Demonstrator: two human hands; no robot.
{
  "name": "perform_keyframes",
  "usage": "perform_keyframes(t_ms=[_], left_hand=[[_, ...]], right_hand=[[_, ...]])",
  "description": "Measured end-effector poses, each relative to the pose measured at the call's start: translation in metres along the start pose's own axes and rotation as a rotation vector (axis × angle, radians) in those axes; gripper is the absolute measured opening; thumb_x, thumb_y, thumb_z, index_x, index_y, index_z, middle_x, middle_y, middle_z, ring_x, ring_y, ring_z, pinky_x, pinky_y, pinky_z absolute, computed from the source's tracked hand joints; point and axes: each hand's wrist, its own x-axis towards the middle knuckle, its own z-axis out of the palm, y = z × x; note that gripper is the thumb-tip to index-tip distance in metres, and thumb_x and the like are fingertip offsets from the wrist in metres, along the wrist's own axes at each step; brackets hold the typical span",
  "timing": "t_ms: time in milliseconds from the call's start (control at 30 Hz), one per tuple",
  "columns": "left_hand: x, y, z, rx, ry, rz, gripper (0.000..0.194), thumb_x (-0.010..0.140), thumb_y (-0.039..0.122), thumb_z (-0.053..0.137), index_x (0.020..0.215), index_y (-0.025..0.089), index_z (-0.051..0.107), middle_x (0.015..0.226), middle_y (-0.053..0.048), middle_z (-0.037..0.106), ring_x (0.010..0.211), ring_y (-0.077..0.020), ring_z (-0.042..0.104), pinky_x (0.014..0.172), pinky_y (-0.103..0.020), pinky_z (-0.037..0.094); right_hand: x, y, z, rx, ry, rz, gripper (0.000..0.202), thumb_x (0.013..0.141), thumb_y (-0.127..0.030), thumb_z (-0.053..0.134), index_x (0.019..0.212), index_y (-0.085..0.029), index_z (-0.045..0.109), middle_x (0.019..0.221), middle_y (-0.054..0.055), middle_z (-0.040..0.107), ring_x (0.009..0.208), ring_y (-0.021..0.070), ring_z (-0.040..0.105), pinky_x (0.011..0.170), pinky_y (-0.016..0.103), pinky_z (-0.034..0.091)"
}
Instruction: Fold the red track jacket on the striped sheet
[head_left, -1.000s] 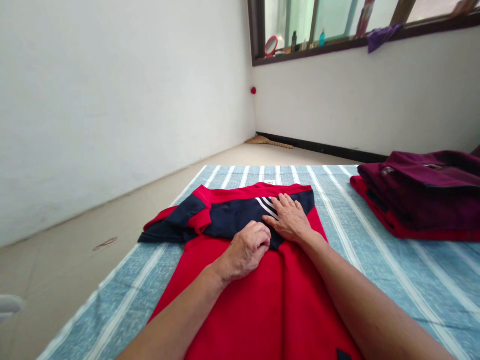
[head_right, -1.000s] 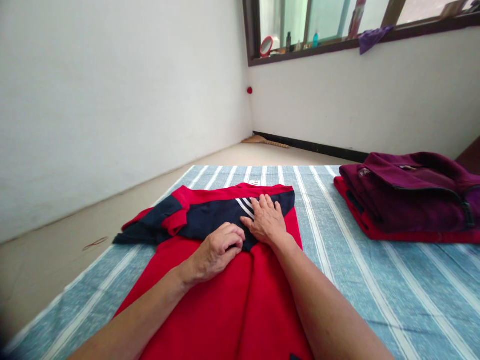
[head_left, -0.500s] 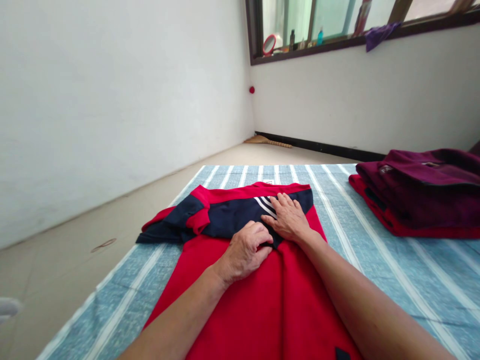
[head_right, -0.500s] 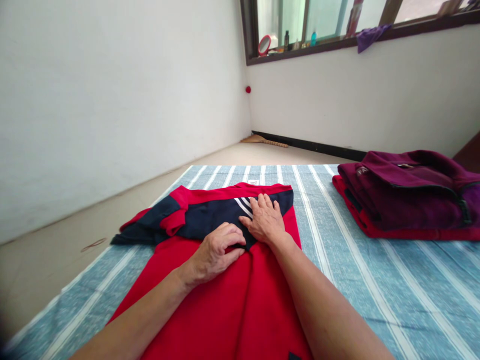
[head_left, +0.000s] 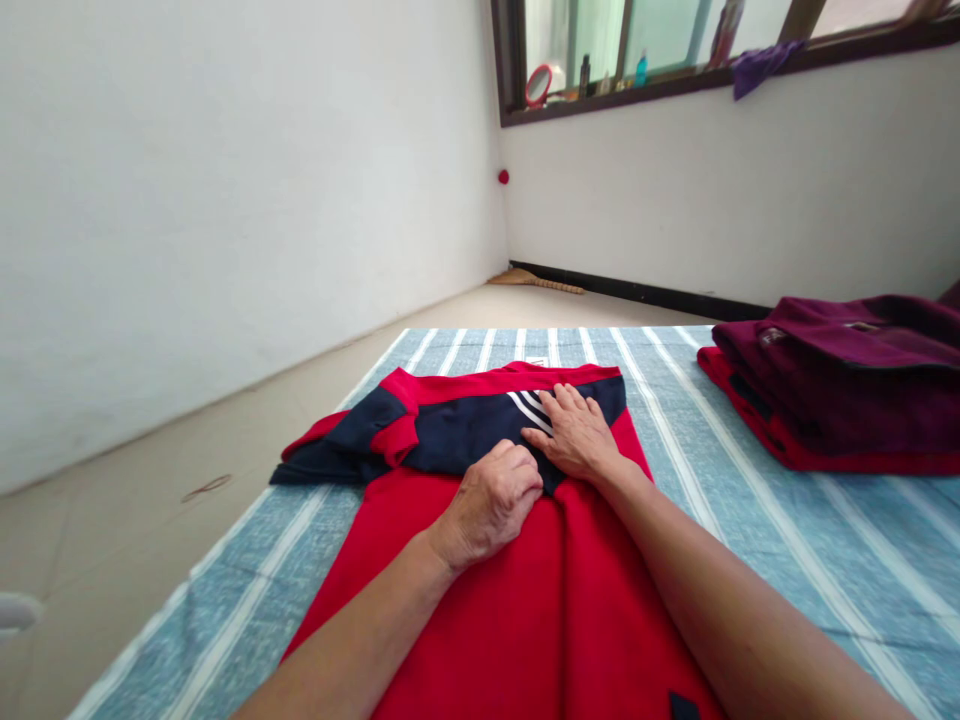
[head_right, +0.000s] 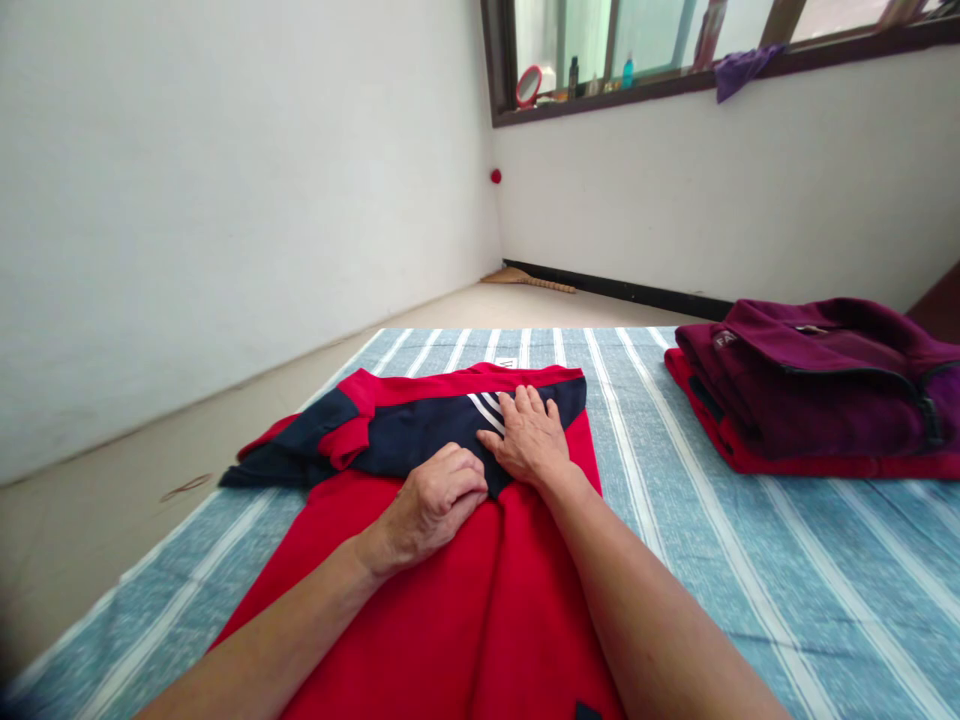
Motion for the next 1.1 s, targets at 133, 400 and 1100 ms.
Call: perform_keyframes(t_ms=[133,400,1100], left_hand=[[0.0003,-0.0002,-0.0013,0.022,0.002,0.017,0.022,0.088,0.010,0.046,0.070,0.016,0.058,0.075,-0.004,0.058,0.074,-0.0157,0.049,0.072,-0.028,0.042],[-0.0007,0.0004,-0.0050,0.100,-0.022,0.090,0.022,0.087,0.007,0.043,0.070,0.015,0.056,0.076,-0.004,0.057,0.072,-0.0155,0.047,0.069,-0.027,0.042],[0.0028,0.0039,-0.0017,-0.039,-0.055,-0.060,0.015,0.081,0.007,0.051,0.070,0.016,0.056,0.076,-0.003,0.057,0.075,-0.0151,0.049,0.071,-0.026,0.041]], right_hand=[[-0.0005,-0.0004,-0.0007,0.002,-0.002,0.003,0.069,0.088,-0.061,0.036,0.142,-0.018,0.032,0.150,0.014,0.026,0.138,0.0279,0.017,0.107,0.048,0.017],[-0.0007,-0.0011,-0.0034,0.010,-0.013,0.006,0.068,0.088,-0.059,0.036,0.142,-0.018,0.032,0.150,0.014,0.026,0.138,0.0281,0.017,0.108,0.048,0.016],[-0.0015,-0.0014,-0.0029,0.006,-0.010,0.001,0.068,0.088,-0.060,0.035,0.141,-0.018,0.032,0.150,0.014,0.025,0.139,0.0276,0.016,0.107,0.048,0.016]])
